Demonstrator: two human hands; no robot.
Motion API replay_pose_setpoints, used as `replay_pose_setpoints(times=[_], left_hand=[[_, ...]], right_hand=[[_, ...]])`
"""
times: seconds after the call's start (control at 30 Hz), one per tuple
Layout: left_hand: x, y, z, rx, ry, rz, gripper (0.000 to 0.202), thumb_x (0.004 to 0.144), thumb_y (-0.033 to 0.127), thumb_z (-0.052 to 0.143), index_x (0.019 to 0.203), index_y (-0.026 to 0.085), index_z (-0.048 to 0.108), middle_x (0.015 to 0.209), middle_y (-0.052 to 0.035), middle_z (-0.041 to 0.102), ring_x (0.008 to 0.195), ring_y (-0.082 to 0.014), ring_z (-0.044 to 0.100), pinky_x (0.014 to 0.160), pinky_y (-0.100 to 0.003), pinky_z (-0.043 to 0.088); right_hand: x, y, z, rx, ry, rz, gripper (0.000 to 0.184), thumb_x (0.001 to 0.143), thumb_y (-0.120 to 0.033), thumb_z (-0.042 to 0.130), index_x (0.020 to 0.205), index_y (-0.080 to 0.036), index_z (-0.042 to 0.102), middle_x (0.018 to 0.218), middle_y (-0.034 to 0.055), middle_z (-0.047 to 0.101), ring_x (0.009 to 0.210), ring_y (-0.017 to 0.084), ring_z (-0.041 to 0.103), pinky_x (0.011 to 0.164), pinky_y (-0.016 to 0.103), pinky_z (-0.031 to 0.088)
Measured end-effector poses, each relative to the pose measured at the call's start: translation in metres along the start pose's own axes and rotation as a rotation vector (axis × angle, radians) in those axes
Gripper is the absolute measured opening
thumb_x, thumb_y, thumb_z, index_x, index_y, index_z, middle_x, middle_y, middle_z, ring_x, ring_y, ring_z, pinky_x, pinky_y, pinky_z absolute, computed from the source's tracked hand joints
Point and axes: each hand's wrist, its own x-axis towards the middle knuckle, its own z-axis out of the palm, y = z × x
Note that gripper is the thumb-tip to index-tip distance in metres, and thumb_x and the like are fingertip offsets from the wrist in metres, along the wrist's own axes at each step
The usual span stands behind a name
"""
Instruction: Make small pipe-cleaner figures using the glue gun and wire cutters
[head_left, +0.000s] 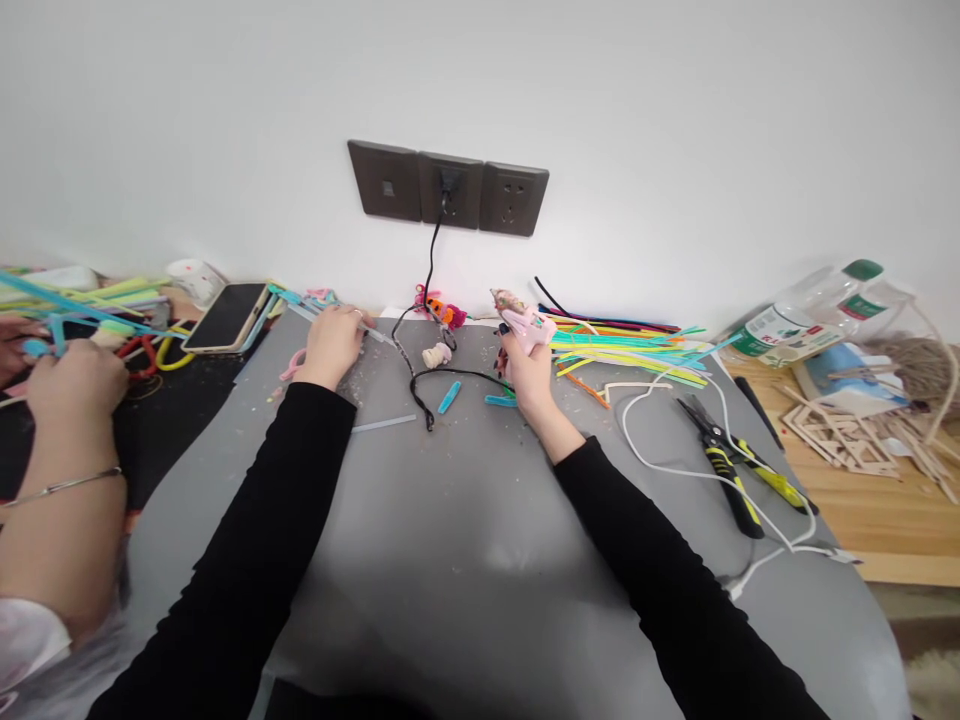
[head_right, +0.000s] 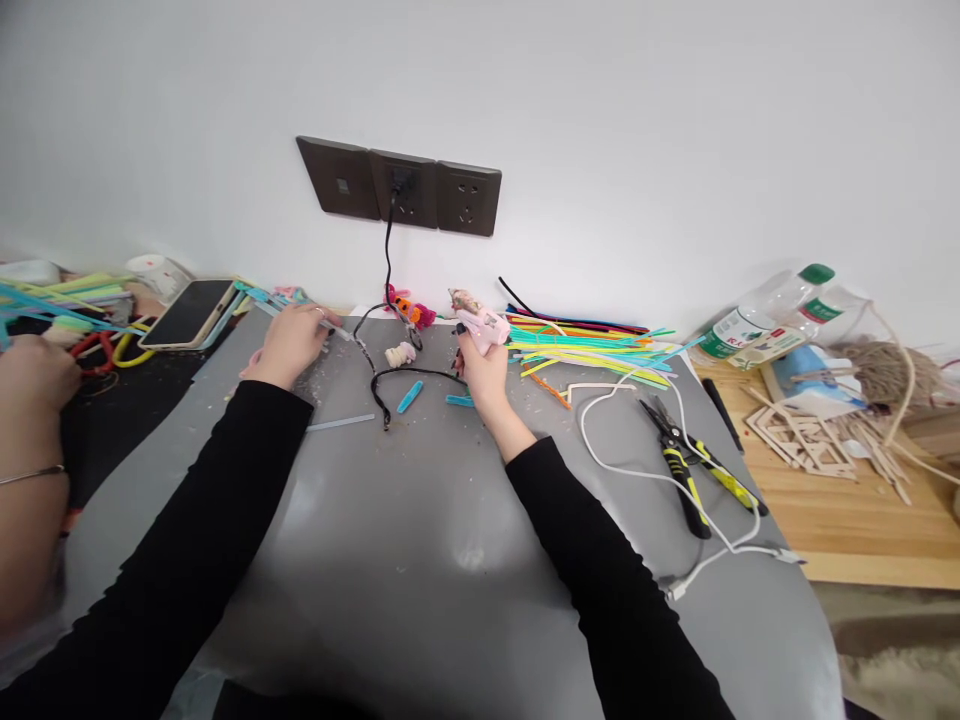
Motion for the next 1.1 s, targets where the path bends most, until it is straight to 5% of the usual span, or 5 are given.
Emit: replay_pose_setpoints(times=[0.3, 0.87, 0.97, 1.1], left_hand=[[0.005, -0.003, 0.001, 0.043, -0.008, 0.131, 0.037, 0.081, 0.014, 0.047, 0.108, 0.015, 0.073, 0.113, -0.0189, 0.072, 0.109, -0.0393, 0.062, 0.1, -0.052, 0.047], [0.002, 0.003, -0.003, 0.042, -0.021, 0.09, 0.021, 0.082, 0.013, 0.052, 0.093, 0.016, 0.07, 0.108, -0.0172, 0.068, 0.107, -0.0373, 0.06, 0.098, -0.05, 0.047], [0.0, 0.009, -0.011, -0.109, 0.142, 0.085, 0.019, 0.092, 0.019, 0.052, 0.093, 0.018, 0.071, 0.107, -0.0154, 0.07, 0.109, -0.0342, 0.062, 0.104, -0.049, 0.045], [-0.004, 0.026, -0.023, -0.473, 0.679, 0.042, 0.019, 0.102, 0.026, 0.05, 0.101, 0.018, 0.067, 0.106, -0.0129, 0.072, 0.108, -0.0262, 0.067, 0.102, -0.043, 0.05]], right_hand=[[0.001, 0.002, -0.001, 0.003, -0.03, -0.001, 0.027, 0.077, -0.042, 0.075, 0.079, -0.024, 0.054, 0.052, -0.0053, 0.055, 0.045, 0.013, 0.052, 0.043, 0.026, 0.041], [-0.001, -0.001, 0.001, -0.03, -0.048, 0.026, 0.033, 0.077, -0.049, 0.075, 0.069, -0.024, 0.055, 0.049, -0.0041, 0.055, 0.043, 0.013, 0.051, 0.043, 0.026, 0.041], [-0.004, -0.005, 0.002, -0.028, -0.058, 0.045, 0.032, 0.077, -0.046, 0.074, 0.066, -0.023, 0.054, 0.048, -0.0035, 0.056, 0.043, 0.013, 0.051, 0.043, 0.026, 0.041], [-0.007, -0.008, 0.004, -0.037, -0.089, 0.061, 0.033, 0.077, -0.046, 0.073, 0.063, -0.023, 0.054, 0.049, -0.0029, 0.057, 0.043, 0.012, 0.051, 0.044, 0.025, 0.041]])
